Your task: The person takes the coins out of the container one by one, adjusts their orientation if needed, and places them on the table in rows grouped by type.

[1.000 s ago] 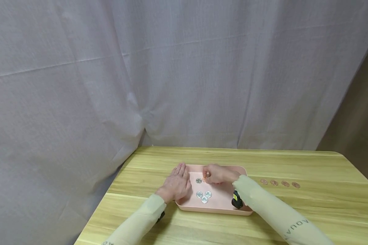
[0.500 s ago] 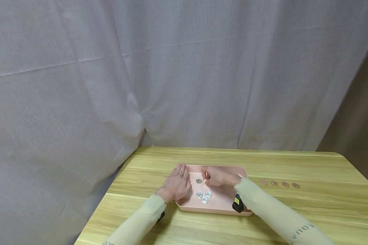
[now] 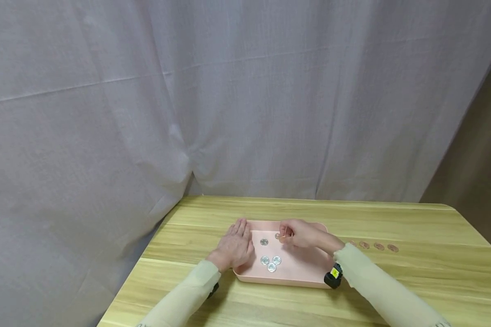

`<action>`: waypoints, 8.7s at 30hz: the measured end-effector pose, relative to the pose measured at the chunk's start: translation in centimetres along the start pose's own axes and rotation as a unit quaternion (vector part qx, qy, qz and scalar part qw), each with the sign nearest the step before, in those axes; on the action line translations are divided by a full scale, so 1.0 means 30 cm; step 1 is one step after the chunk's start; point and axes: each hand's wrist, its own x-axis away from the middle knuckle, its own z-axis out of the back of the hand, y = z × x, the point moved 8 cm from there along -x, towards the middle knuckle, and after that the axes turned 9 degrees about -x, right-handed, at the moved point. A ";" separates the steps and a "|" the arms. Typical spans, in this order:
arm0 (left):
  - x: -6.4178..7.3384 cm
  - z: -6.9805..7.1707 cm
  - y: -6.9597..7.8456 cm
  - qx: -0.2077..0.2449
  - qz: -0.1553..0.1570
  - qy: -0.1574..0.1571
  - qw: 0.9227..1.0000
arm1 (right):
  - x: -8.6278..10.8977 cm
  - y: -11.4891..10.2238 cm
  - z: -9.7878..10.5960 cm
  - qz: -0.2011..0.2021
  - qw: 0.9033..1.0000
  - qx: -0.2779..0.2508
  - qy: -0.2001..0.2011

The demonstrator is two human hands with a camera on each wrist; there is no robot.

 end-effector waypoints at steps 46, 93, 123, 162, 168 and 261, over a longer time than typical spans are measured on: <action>0.002 -0.003 -0.004 0.006 0.001 -0.004 1.000 | 0.396 0.186 0.302 -0.029 0.990 -0.053 0.129; 0.007 -0.005 -0.001 0.001 0.002 -0.001 1.000 | 0.695 0.498 0.528 -0.151 0.961 -0.011 0.233; 0.001 0.004 -0.006 0.010 0.006 0.012 1.000 | 0.780 0.621 0.585 -0.221 0.949 0.018 0.225; 0.005 0.007 -0.005 0.013 0.004 0.006 1.000 | 0.670 0.383 0.506 -0.140 0.968 -0.002 0.206; 0.007 0.004 -0.003 0.016 0.005 0.006 1.000 | 0.630 0.336 0.472 -0.114 0.975 -0.013 0.192; -0.002 0.004 -0.008 0.000 -0.004 0.017 1.000 | 0.107 0.042 -0.161 -0.077 0.987 0.070 0.119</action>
